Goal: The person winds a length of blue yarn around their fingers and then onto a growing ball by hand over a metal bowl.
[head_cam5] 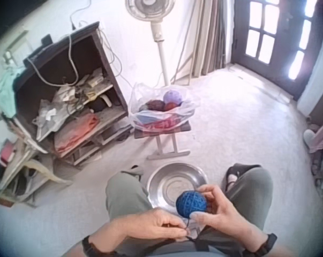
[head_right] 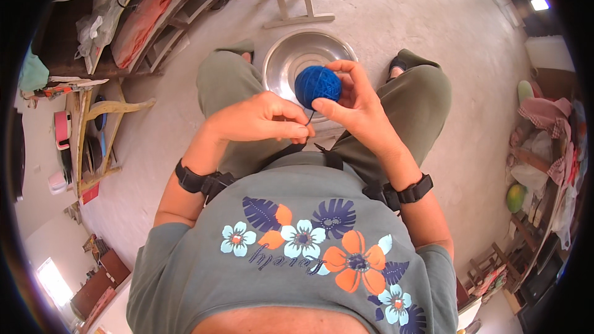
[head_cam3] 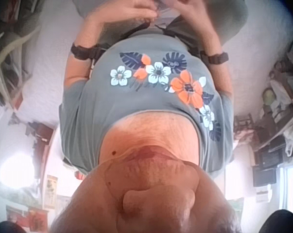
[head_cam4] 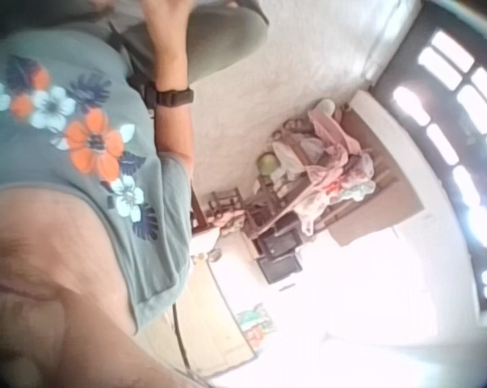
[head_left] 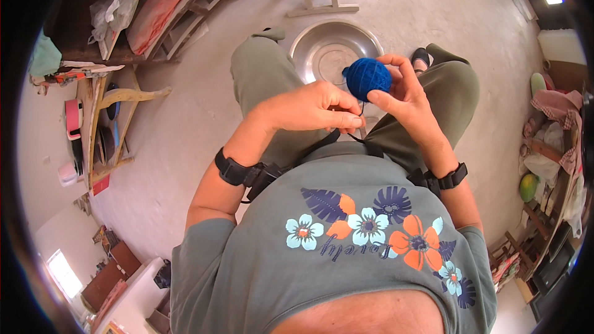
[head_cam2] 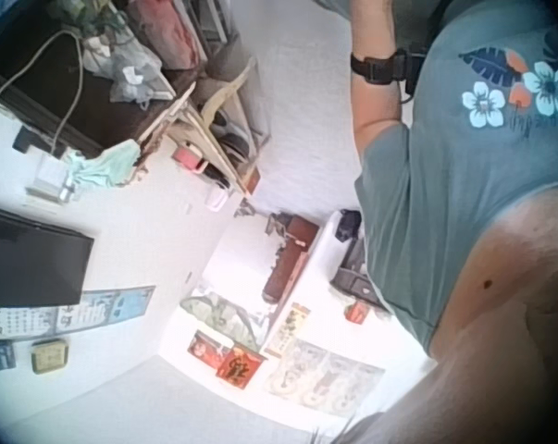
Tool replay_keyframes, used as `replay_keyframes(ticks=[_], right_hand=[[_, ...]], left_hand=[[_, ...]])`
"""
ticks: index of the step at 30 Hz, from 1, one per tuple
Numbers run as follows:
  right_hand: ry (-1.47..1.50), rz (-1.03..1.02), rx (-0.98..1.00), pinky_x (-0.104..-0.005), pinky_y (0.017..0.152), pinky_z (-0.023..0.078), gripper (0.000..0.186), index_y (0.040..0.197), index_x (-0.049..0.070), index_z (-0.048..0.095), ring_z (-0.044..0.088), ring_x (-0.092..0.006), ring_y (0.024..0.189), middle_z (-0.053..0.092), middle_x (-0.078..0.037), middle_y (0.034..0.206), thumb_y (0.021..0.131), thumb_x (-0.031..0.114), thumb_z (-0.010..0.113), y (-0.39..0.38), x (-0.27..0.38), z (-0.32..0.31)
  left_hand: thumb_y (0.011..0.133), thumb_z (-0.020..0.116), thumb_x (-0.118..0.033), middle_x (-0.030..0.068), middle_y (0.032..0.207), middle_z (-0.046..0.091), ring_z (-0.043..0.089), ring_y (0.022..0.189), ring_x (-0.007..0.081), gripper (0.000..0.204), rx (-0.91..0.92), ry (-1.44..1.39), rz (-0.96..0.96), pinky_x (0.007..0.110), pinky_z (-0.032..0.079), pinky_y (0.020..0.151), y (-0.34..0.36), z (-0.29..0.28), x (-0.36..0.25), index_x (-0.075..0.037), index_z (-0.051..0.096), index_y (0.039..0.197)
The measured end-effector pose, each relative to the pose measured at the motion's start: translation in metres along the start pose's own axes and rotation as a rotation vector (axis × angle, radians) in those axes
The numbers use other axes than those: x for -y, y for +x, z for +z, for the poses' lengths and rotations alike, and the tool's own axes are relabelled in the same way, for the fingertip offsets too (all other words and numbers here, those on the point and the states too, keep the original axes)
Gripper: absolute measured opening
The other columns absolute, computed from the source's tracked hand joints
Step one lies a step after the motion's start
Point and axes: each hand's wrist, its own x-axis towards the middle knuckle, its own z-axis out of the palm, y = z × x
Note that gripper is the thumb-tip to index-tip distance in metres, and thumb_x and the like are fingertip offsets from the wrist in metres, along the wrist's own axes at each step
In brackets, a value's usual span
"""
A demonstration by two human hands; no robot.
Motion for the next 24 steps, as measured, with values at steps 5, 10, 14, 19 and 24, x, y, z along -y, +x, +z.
replay_keyframes(ticks=[5,10,14,19,24], right_hand=[[-0.011,0.109,0.156,-0.0293,0.093,0.048,0.052,0.132,0.006,0.050,0.058,-0.0127,0.106,0.061,-0.006,0.115,0.088,0.019,0.074,-0.003,0.007,-0.001],[-0.013,0.022,0.194,-0.0302,0.096,0.046,0.059,0.138,0.003,0.046,0.057,-0.0142,0.111,0.059,-0.006,0.122,0.090,0.025,0.073,-0.004,0.005,0.000],[-0.008,0.048,0.136,-0.0299,0.096,0.046,0.062,0.137,0.002,0.045,0.057,-0.0144,0.110,0.058,-0.006,0.122,0.089,0.028,0.074,-0.005,-0.002,0.000],[-0.072,0.189,0.141,-0.0286,0.095,0.047,0.059,0.134,0.000,0.048,0.058,-0.0134,0.107,0.059,-0.006,0.120,0.088,0.026,0.074,-0.001,0.007,0.001],[0.054,0.231,0.242,-0.0295,0.097,0.046,0.055,0.130,0.001,0.051,0.057,-0.0133,0.109,0.060,-0.006,0.118,0.086,0.023,0.075,-0.006,0.015,-0.003]], left_hand=[[0.088,0.071,-0.008,0.0025,0.086,0.066,0.060,0.081,0.0082,0.009,-0.111,0.140,0.119,0.023,0.048,0.073,-0.006,-0.023,-0.025,0.000,0.069,0.090],[0.087,0.071,-0.008,-0.0007,0.093,0.060,0.057,0.083,0.0079,0.006,-0.381,-0.039,0.210,0.023,0.047,0.071,0.008,-0.018,-0.007,-0.004,0.068,0.088],[0.087,0.073,-0.009,-0.0009,0.094,0.060,0.057,0.084,0.0076,0.007,-0.458,-0.036,0.257,0.023,0.047,0.071,0.012,-0.008,0.000,-0.004,0.068,0.088],[0.086,0.074,-0.009,-0.0016,0.090,0.061,0.057,0.080,0.0067,0.007,-0.401,-0.001,0.262,0.022,0.047,0.070,0.013,-0.010,-0.002,-0.004,0.068,0.087],[0.087,0.073,-0.009,-0.0017,0.083,0.063,0.056,0.076,0.0056,0.006,-0.319,-0.037,0.223,0.021,0.045,0.068,0.009,-0.026,0.003,-0.004,0.069,0.089]])
